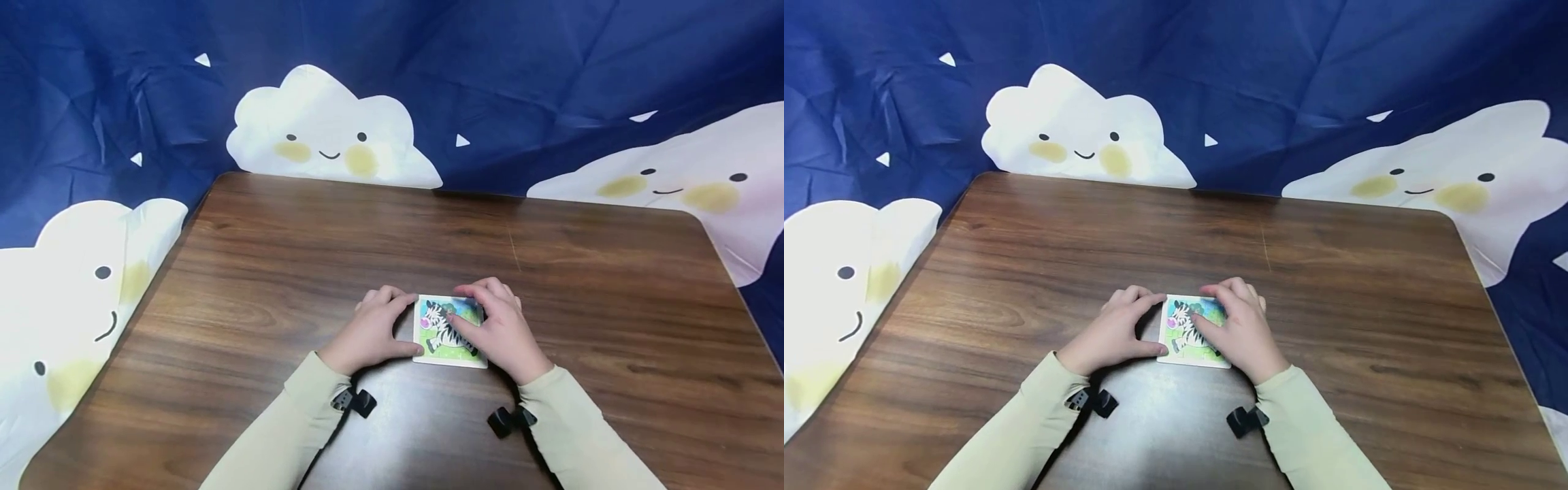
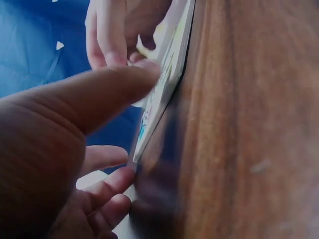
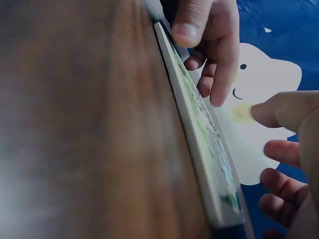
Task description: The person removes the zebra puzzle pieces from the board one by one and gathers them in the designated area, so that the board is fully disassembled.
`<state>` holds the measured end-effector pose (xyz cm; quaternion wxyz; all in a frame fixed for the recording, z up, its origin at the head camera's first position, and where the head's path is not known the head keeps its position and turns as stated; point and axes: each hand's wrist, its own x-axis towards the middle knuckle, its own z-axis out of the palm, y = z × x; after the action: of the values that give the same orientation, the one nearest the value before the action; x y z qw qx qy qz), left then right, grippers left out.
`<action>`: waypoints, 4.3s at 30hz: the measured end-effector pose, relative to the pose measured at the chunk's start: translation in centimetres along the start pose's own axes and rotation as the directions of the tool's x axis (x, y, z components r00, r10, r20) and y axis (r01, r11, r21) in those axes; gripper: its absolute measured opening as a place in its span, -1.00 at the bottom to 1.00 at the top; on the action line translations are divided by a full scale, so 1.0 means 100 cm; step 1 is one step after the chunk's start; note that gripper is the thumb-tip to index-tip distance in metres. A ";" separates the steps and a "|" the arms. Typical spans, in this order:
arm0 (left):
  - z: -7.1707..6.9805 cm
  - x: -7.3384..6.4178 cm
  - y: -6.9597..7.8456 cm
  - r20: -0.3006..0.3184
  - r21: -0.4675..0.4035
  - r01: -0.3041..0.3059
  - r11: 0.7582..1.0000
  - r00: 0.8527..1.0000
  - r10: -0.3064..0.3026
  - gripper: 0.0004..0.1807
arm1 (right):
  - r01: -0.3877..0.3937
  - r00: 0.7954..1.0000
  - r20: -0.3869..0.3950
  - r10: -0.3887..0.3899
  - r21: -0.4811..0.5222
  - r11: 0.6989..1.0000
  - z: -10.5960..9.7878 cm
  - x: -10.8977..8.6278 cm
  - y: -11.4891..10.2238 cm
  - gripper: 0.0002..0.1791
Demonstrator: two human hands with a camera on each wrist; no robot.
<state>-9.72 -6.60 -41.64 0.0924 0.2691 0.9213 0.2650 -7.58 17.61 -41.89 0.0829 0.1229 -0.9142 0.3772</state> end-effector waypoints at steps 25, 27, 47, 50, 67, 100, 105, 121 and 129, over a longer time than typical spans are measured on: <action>-0.001 0.005 0.000 0.040 0.072 -0.007 0.997 0.999 0.004 -0.09 | -0.019 0.968 0.246 0.052 -0.133 0.991 0.013 0.031 -0.013 -0.71; -0.001 0.005 0.000 0.041 0.071 -0.008 0.997 0.999 0.005 -0.09 | -0.003 0.971 0.237 0.034 -0.129 0.992 0.013 0.031 -0.013 -0.70; 0.000 0.007 -0.002 0.057 0.064 -0.026 0.998 0.998 0.023 -0.09 | -0.002 0.973 0.230 0.014 -0.052 0.999 0.014 0.025 -0.010 -0.71; 0.002 0.006 -0.004 0.059 0.059 -0.030 0.998 0.998 0.027 -0.10 | 0.000 0.974 0.226 0.019 -0.086 0.996 0.019 0.024 -0.009 -0.72; 0.042 0.003 -0.055 -0.026 0.036 -0.070 0.997 0.997 0.071 -0.12 | 0.000 1.000 0.014 0.000 0.012 1.000 0.053 0.028 0.046 -0.68; 0.007 0.039 -0.051 -0.126 0.065 -0.076 0.995 0.988 0.084 -0.12 | -0.115 0.993 -0.029 0.112 -0.133 0.984 -0.075 0.084 0.160 -0.72; 0.010 0.040 -0.053 -0.115 0.060 -0.066 0.996 0.991 0.073 -0.10 | -0.132 0.991 -0.010 0.132 -0.143 0.981 -0.073 0.084 0.160 -0.66; -0.006 0.051 -0.047 -0.081 0.071 -0.055 0.996 0.995 0.061 -0.09 | -0.086 0.966 -0.243 0.088 0.021 0.996 -0.052 0.083 0.102 -0.73; -0.006 0.048 -0.042 -0.068 0.040 -0.044 0.998 0.997 0.047 -0.10 | 0.066 0.997 -0.032 -0.066 -0.005 0.998 -0.017 0.080 0.059 -0.73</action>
<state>-15.79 -7.31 -43.50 0.0493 0.2825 0.9225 0.2584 -16.83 21.61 -42.68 0.1100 0.1467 -0.9090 0.3742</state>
